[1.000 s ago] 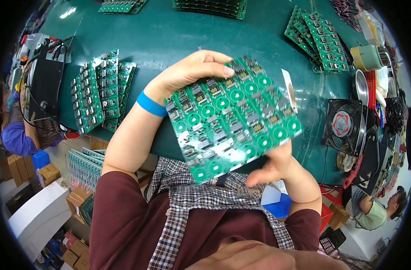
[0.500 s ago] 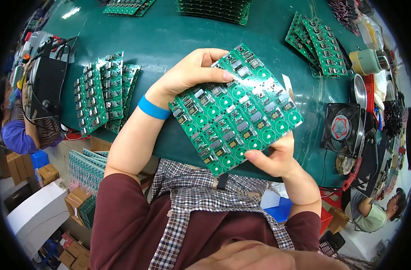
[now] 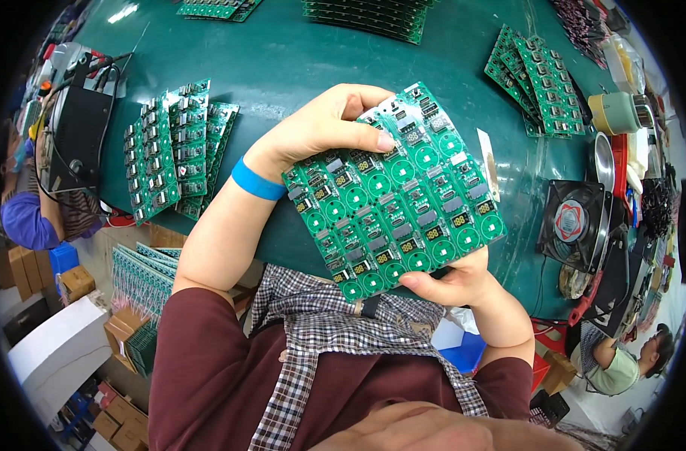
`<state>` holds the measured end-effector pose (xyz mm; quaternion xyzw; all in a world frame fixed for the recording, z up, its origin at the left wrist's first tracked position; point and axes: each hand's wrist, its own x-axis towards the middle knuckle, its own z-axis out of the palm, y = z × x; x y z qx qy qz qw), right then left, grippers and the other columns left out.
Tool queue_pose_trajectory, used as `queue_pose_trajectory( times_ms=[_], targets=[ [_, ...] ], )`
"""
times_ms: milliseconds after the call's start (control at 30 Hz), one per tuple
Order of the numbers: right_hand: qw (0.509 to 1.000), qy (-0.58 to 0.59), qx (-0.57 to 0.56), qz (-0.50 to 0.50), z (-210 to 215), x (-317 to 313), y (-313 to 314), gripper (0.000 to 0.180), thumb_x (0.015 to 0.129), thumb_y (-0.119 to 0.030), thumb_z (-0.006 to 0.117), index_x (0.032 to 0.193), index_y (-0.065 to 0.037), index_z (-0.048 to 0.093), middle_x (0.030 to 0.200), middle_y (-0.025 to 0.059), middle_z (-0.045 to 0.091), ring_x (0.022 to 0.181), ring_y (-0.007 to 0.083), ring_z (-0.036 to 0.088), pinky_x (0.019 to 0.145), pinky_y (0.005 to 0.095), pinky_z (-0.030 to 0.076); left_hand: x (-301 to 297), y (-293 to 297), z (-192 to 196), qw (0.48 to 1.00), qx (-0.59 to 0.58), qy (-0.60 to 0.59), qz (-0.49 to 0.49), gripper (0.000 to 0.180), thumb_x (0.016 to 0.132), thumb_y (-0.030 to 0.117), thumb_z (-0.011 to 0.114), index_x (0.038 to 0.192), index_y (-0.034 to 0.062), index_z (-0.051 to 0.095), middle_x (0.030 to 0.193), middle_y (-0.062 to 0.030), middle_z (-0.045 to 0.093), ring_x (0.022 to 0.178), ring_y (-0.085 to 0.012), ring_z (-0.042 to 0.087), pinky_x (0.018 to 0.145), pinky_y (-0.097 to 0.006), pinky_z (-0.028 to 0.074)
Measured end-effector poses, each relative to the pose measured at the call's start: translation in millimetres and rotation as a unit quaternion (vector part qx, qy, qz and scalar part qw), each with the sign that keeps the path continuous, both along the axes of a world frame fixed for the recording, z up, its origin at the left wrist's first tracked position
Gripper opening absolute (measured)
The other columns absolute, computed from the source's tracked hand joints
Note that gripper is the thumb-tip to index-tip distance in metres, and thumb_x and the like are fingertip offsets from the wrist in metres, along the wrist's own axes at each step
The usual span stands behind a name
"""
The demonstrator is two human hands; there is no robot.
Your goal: The person assembles electronic components onto green printed circuit boards using a soldering iron and wire cutters.
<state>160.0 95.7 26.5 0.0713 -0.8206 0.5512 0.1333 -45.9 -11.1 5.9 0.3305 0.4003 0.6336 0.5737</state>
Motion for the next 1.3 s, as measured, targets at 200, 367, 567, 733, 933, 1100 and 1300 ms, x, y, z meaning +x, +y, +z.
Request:
queue_pose_trajectory(
  times_ms=[200,367,567,733,933,1100,1300],
  targets=[
    [0.999,0.021,0.016,0.018,3.2,-3.1,-1.2,0.020,0.065,-0.012,0.073,0.084,-0.009,0.067,0.093,0.0064,0.063,0.083,0.0203,0.060,0.073,0.0305,0.046,-1.3,-8.2,10.9,0.999,0.024,0.046,0.008,0.045,0.072,0.011,0.067,0.111,-0.0044,0.052,0.099,-0.0064,0.061,0.089,-0.0103,0.056,0.082,-0.024,0.044],
    [0.999,0.011,0.035,-0.005,1.6,-3.6,-1.3,0.017,0.066,-0.006,0.068,0.083,-0.006,0.066,0.092,0.0090,0.063,0.083,0.0220,0.061,0.074,0.0320,0.045,-3.6,-19.2,21.8,0.991,0.052,0.110,0.049,0.048,0.070,0.009,0.070,0.112,-0.0039,0.051,0.101,-0.0054,0.059,0.092,-0.0098,0.053,0.084,-0.023,0.041],
    [0.987,0.035,0.143,-0.071,13.6,-6.5,3.0,0.014,0.069,-0.007,0.068,0.082,-0.005,0.065,0.081,0.0080,0.063,0.071,0.0234,0.061,0.064,0.0325,0.046,-3.7,-23.4,25.8,0.972,0.104,0.188,0.098,0.045,0.068,0.008,0.071,0.109,-0.0021,0.054,0.101,-0.0054,0.059,0.093,-0.0116,0.053,0.084,-0.025,0.041],
    [0.939,0.119,0.298,-0.124,23.8,-9.0,24.1,0.041,0.062,-0.009,0.066,0.102,-0.003,0.061,0.094,0.0142,0.062,0.069,0.0224,0.064,0.053,0.0272,0.050,-1.4,-17.3,30.6,0.789,0.243,0.504,0.255,0.045,0.056,0.006,0.069,0.100,0.0069,0.062,0.093,-0.0077,0.059,0.083,-0.0230,0.055,0.077,-0.032,0.043],
    [0.918,0.107,0.342,-0.173,25.6,-6.9,30.3,0.030,0.066,-0.005,0.060,0.095,-0.001,0.064,0.098,0.0188,0.061,0.079,0.0268,0.064,0.063,0.0261,0.050,9.2,-19.2,20.7,0.440,0.227,0.722,0.483,0.027,0.070,0.023,0.061,0.093,0.0111,0.059,0.086,-0.0039,0.057,0.077,-0.0205,0.055,0.077,-0.037,0.042],
    [0.894,0.176,0.364,-0.192,23.4,-7.5,33.1,0.034,0.063,-0.003,0.059,0.095,-0.007,0.066,0.103,0.0184,0.060,0.078,0.0261,0.063,0.062,0.0277,0.050,7.1,-17.7,9.3,0.464,0.220,0.696,0.502,0.025,0.065,0.024,0.063,0.083,0.0074,0.056,0.080,-0.0057,0.056,0.074,-0.0228,0.054,0.070,-0.036,0.043],
    [0.876,0.213,0.374,-0.220,18.1,-8.2,35.1,0.036,0.061,-0.006,0.059,0.095,-0.011,0.067,0.107,0.0154,0.058,0.081,0.0245,0.062,0.063,0.0275,0.051,10.6,-17.4,13.8,0.522,0.235,0.705,0.419,0.017,0.052,0.014,0.059,0.066,0.0036,0.055,0.066,-0.0072,0.055,0.058,-0.0230,0.054,0.051,-0.031,0.044]
  ],
)
